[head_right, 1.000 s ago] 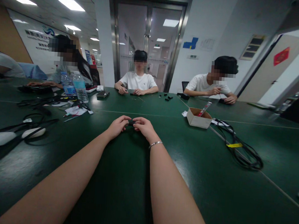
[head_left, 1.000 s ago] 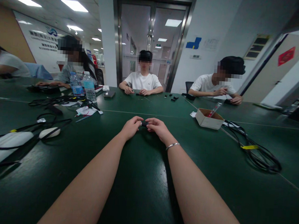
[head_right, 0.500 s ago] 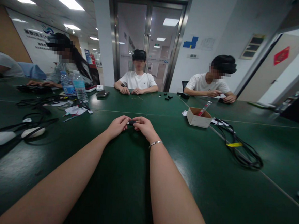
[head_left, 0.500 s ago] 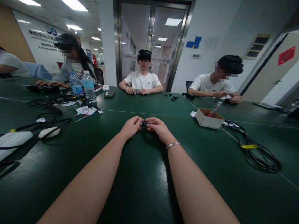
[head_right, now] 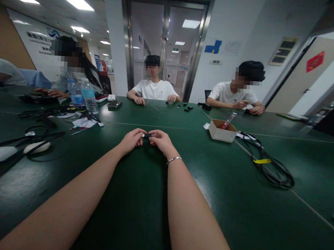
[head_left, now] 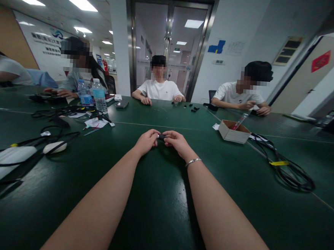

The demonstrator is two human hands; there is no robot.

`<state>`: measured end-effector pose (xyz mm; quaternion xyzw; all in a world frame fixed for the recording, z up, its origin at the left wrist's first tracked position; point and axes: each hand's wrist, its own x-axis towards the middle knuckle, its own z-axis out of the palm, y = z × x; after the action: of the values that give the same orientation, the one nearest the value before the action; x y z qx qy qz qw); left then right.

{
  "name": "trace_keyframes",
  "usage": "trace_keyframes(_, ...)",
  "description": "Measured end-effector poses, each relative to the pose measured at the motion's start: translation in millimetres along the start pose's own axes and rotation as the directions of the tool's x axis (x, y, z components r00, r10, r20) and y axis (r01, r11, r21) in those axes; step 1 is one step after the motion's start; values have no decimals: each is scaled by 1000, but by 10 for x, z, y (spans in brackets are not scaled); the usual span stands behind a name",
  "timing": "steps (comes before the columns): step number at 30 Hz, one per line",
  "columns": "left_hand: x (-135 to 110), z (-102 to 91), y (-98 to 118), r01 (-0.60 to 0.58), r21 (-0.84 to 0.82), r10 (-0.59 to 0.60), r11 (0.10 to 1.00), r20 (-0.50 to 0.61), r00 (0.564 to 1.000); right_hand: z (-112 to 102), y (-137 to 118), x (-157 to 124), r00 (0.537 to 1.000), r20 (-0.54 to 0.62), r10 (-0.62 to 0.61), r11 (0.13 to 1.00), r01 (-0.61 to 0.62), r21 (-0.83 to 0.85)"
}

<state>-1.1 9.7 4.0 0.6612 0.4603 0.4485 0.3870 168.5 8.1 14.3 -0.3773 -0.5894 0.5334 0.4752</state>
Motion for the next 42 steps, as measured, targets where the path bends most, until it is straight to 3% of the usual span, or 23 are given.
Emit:
trace_keyframes(4, 20, 3, -21, -17, -33, 17, 999, -11, 1000, 15, 51, 29, 1000, 19, -18, 996, 20, -83)
trace_keyframes(10, 35, -7, -42, -15, -74, 14, 997, -25, 1000, 76, 47, 20, 996, -18, -84, 929, 72, -363)
trace_keyframes(14, 27, -14, -46, -14, -45, 13, 999, -19, 1000, 118, 41, 5, 995, -38, -90, 888, 63, -456)
trace_keyframes(20, 6, -14, -25, -14, 24, 14, 1000, -9, 1000, 130, 103, 21, 980, -49, -195, 798, 130, -588)
trace_keyframes(24, 5, -7, -32, -7, 73, 7, 997, 2, 1000, 167, 45, 22, 991, -72, -109, 861, 58, -505)
trace_keyframes(29, -83, 81, 43, -44, 262, 58, 964, -46, 997, 301, -103, -22, 982, -128, 139, 980, -154, -123)
trace_keyframes(32, -191, 144, 137, -14, 367, 44, 930, -74, 996, 341, -152, -90, 980, -119, 161, 985, -167, -48)
trace_keyframes(36, -443, 114, 297, -99, 498, 63, 862, 89, 994, 284, -168, -251, 995, -66, 69, 991, -76, -114)
trace_keyframes(39, -799, -31, 523, -183, 659, 51, 729, 215, 975, 161, -180, -441, 998, -41, 52, 990, -56, -127)
trace_keyframes(42, -1316, -326, 812, -219, 747, -28, 628, 303, 953, -49, -248, -761, 997, 18, 81, 988, -78, -136)
